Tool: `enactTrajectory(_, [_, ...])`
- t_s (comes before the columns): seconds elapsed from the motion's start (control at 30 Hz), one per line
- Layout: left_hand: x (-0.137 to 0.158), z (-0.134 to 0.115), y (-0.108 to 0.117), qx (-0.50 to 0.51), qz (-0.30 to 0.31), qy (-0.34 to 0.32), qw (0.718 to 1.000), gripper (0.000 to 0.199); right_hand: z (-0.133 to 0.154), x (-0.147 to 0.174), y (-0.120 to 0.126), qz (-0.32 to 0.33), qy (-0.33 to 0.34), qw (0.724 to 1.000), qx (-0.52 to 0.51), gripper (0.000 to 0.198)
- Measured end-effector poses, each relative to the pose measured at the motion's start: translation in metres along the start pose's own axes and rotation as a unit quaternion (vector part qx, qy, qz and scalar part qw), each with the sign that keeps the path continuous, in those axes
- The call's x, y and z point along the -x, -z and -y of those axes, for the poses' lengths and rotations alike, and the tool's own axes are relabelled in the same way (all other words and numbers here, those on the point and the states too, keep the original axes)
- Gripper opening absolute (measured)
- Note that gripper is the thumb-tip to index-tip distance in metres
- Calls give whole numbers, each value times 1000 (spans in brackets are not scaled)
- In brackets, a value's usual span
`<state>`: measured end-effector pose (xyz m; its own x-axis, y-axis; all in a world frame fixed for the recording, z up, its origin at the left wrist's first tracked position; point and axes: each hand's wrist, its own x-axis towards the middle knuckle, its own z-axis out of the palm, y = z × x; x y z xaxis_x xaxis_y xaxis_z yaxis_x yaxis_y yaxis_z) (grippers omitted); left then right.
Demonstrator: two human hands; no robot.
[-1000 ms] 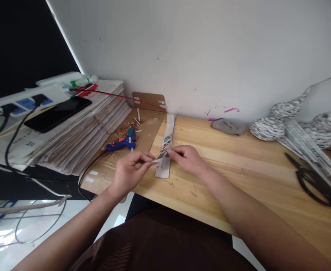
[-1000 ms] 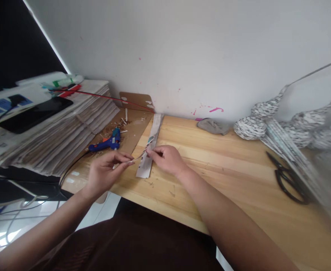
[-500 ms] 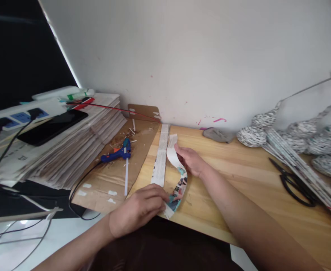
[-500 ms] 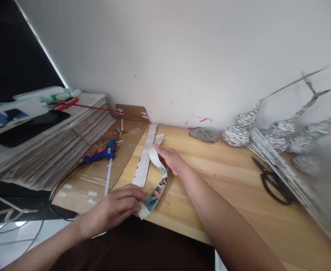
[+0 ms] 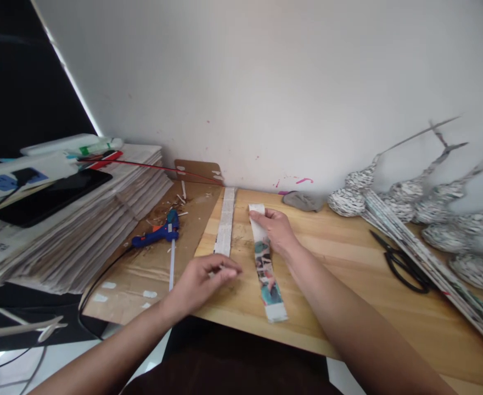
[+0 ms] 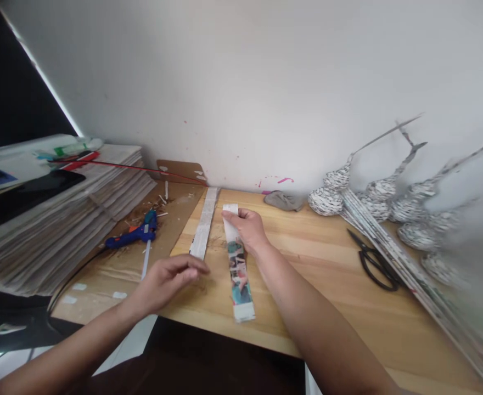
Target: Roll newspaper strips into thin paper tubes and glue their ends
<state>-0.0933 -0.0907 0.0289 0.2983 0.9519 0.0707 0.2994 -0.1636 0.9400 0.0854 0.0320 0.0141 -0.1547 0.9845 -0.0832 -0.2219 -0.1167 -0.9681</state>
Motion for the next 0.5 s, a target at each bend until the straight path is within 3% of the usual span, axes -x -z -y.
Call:
enactTrajectory(0.1, [-35, 0, -1, 130, -110, 106, 980, 37, -1, 3, 0, 16, 71, 994, 82, 36])
enactTrajectory(0.17, [-59, 1, -4, 210, -113, 143, 961, 41, -3, 4, 1, 51, 119, 973, 189, 38])
enactTrajectory(0.23, [-78, 2, -8, 265, -119, 157, 944, 38, -3, 2, 8, 107, 164, 930, 311, 44])
enactTrajectory(0.3, [-90, 3, -11, 305, -146, 146, 930, 34, 1, -5, 24, 117, 219, 876, 414, 46])
enactTrajectory(0.33, [-94, 4, -13, 322, -157, 138, 923, 33, 4, -10, 35, 84, 249, 849, 459, 43])
enactTrajectory(0.4, [-96, 7, -16, 351, -158, 128, 914, 32, 11, -21, 63, -79, 298, 789, 532, 38])
enactTrajectory(0.47, [-95, 10, -19, 369, -137, 127, 910, 31, 15, -30, 91, -252, 236, 731, 588, 45])
enactTrajectory(0.5, [-94, 11, -21, 373, -127, 127, 910, 30, 15, -34, 102, -290, 178, 718, 607, 45])
